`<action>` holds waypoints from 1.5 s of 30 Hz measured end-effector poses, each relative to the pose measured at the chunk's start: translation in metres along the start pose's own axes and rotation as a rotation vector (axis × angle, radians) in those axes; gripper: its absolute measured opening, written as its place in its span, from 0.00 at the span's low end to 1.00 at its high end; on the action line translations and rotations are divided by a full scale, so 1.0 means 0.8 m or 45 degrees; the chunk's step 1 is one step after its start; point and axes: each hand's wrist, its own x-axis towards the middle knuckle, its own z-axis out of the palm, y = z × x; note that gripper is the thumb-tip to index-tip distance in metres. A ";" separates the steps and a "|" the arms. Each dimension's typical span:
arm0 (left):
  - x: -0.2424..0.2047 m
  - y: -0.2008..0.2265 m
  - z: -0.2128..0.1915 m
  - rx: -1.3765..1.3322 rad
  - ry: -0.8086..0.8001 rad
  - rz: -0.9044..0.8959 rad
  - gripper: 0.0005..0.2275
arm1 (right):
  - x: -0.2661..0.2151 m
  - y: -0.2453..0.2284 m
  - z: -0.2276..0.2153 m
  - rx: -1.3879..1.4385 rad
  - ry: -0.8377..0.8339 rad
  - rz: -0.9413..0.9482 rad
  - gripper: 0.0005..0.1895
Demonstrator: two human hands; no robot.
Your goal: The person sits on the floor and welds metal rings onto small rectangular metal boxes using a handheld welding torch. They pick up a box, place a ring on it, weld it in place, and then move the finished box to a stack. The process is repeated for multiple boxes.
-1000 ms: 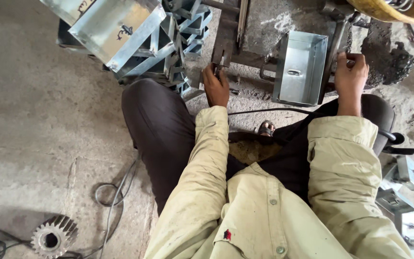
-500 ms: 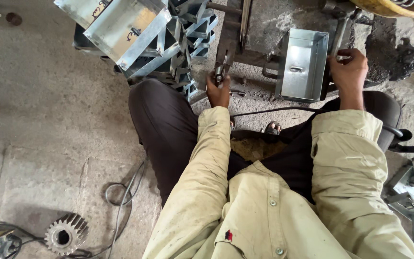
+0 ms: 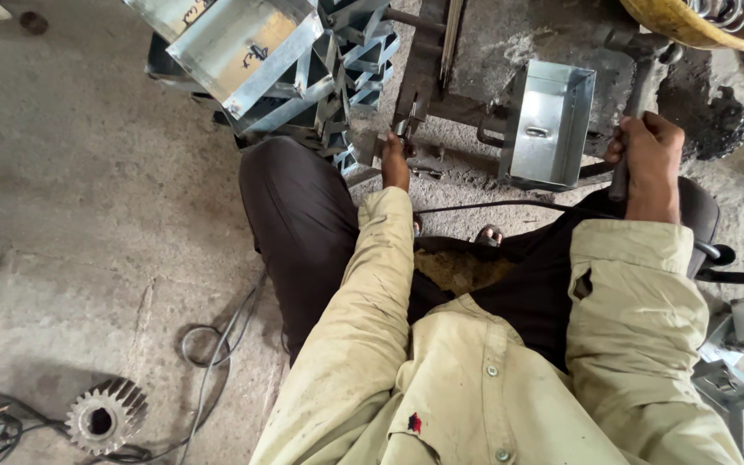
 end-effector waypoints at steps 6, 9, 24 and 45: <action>0.000 0.001 0.009 -0.173 0.003 -0.082 0.28 | -0.051 -0.019 -0.004 0.250 0.086 0.032 0.02; -0.004 0.000 0.008 -0.327 -0.033 -0.156 0.23 | -0.100 -0.043 -0.002 -0.055 0.213 -0.061 0.04; 0.034 0.035 -0.031 -0.358 -0.377 -0.532 0.16 | -0.238 -0.035 0.160 -0.784 -0.714 -0.641 0.16; 0.031 0.054 -0.054 -0.222 -0.349 -0.690 0.13 | -0.125 0.050 0.254 -1.560 -0.677 -1.483 0.21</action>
